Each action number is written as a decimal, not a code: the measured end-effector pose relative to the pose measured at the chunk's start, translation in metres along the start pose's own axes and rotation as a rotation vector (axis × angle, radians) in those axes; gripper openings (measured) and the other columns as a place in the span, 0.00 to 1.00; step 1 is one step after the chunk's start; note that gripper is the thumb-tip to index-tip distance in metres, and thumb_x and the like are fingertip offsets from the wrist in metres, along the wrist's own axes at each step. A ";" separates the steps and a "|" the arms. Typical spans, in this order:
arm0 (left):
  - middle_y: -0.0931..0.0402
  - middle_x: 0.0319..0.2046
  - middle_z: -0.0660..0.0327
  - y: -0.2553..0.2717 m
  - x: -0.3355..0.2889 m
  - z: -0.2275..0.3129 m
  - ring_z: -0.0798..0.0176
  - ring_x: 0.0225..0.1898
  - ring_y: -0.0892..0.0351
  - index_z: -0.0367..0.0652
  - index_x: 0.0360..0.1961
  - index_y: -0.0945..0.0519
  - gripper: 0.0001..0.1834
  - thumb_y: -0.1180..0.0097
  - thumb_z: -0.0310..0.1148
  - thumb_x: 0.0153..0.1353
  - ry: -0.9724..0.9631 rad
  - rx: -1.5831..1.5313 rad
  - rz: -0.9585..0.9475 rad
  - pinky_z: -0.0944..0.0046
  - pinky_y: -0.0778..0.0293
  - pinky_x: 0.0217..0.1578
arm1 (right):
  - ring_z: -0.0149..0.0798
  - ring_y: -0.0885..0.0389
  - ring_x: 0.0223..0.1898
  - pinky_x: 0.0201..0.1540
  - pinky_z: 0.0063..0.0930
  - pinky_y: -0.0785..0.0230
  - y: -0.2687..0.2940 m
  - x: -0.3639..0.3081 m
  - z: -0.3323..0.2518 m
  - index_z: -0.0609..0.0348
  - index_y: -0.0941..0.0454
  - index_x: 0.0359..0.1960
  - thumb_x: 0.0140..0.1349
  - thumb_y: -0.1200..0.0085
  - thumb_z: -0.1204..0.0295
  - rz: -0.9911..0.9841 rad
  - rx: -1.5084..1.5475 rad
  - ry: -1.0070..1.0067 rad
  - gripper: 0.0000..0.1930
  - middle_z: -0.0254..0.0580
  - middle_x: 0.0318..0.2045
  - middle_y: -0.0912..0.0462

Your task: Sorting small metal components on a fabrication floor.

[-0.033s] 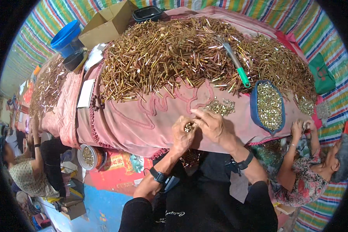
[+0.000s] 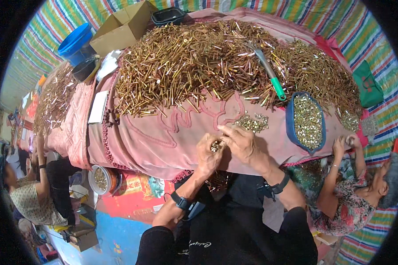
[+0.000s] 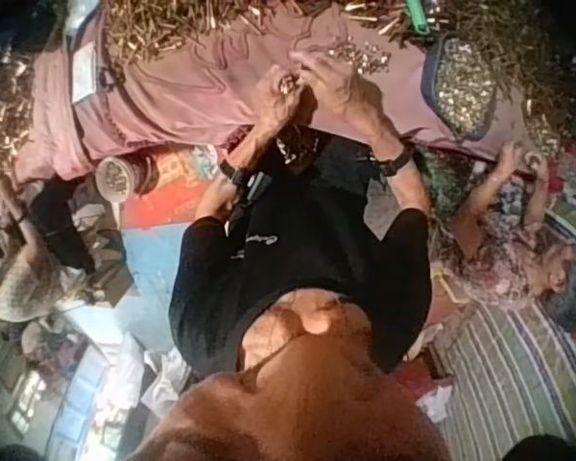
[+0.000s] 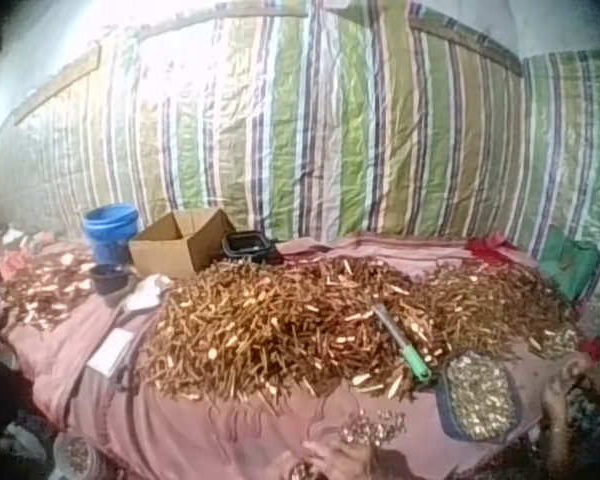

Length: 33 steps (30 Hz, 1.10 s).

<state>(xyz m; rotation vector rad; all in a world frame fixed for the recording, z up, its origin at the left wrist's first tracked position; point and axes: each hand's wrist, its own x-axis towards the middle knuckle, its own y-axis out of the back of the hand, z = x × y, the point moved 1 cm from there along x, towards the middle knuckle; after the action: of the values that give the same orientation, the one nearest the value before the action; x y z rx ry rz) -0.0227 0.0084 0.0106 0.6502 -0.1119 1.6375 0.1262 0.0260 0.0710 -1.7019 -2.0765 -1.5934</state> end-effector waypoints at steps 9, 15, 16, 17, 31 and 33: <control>0.29 0.26 0.52 0.004 -0.015 -0.007 0.48 0.27 0.29 0.38 0.37 0.21 0.08 0.39 0.24 0.56 -0.078 0.045 0.056 0.54 0.32 0.29 | 0.49 0.19 0.36 0.38 0.36 0.25 -0.003 -0.003 -0.005 0.59 0.18 0.48 0.60 0.41 0.77 -0.159 0.119 -0.079 0.14 0.45 0.36 0.20; 0.19 0.30 0.52 0.002 -0.010 -0.005 0.54 0.30 0.19 0.39 0.40 0.19 0.08 0.38 0.29 0.62 -0.079 -0.016 0.051 0.60 0.24 0.33 | 0.56 0.18 0.39 0.41 0.45 0.24 0.035 0.011 0.049 0.58 0.18 0.42 0.62 0.41 0.71 -0.092 -0.251 -0.499 0.09 0.53 0.36 0.18; 0.19 0.30 0.53 0.001 -0.008 -0.002 0.55 0.30 0.18 0.39 0.41 0.19 0.08 0.37 0.28 0.61 -0.059 0.026 0.019 0.60 0.24 0.32 | 0.57 0.18 0.38 0.40 0.46 0.25 0.035 0.009 0.078 0.58 0.17 0.38 0.61 0.40 0.69 -0.121 -0.336 -0.504 0.08 0.55 0.34 0.18; 0.18 0.30 0.54 -0.001 -0.006 -0.002 0.56 0.30 0.17 0.40 0.41 0.18 0.08 0.37 0.27 0.61 -0.038 0.067 -0.013 0.60 0.24 0.32 | 0.58 0.18 0.37 0.39 0.47 0.26 0.035 0.009 0.098 0.58 0.16 0.34 0.59 0.40 0.67 -0.151 -0.422 -0.509 0.08 0.56 0.32 0.18; 0.16 0.34 0.54 -0.003 -0.006 -0.002 0.54 0.35 0.14 0.41 0.44 0.18 0.12 0.35 0.29 0.60 -0.028 0.007 -0.013 0.60 0.21 0.37 | 0.65 0.24 0.25 0.30 0.51 0.29 0.028 0.025 0.107 0.72 0.27 0.24 0.50 0.45 0.79 -0.284 -0.354 -0.354 0.06 0.63 0.22 0.26; 0.16 0.34 0.54 -0.004 -0.004 -0.003 0.54 0.35 0.14 0.42 0.45 0.18 0.12 0.35 0.29 0.60 -0.043 -0.009 -0.007 0.60 0.21 0.37 | 0.50 0.19 0.26 0.30 0.38 0.26 0.026 0.026 0.103 0.71 0.23 0.29 0.55 0.42 0.76 -0.119 -0.146 -0.342 0.07 0.54 0.24 0.20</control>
<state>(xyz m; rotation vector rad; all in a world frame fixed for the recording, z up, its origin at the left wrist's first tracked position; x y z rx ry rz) -0.0195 0.0064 0.0052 0.6779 -0.1480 1.6162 0.1908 0.1120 0.0539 -2.0654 -2.3009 -1.6180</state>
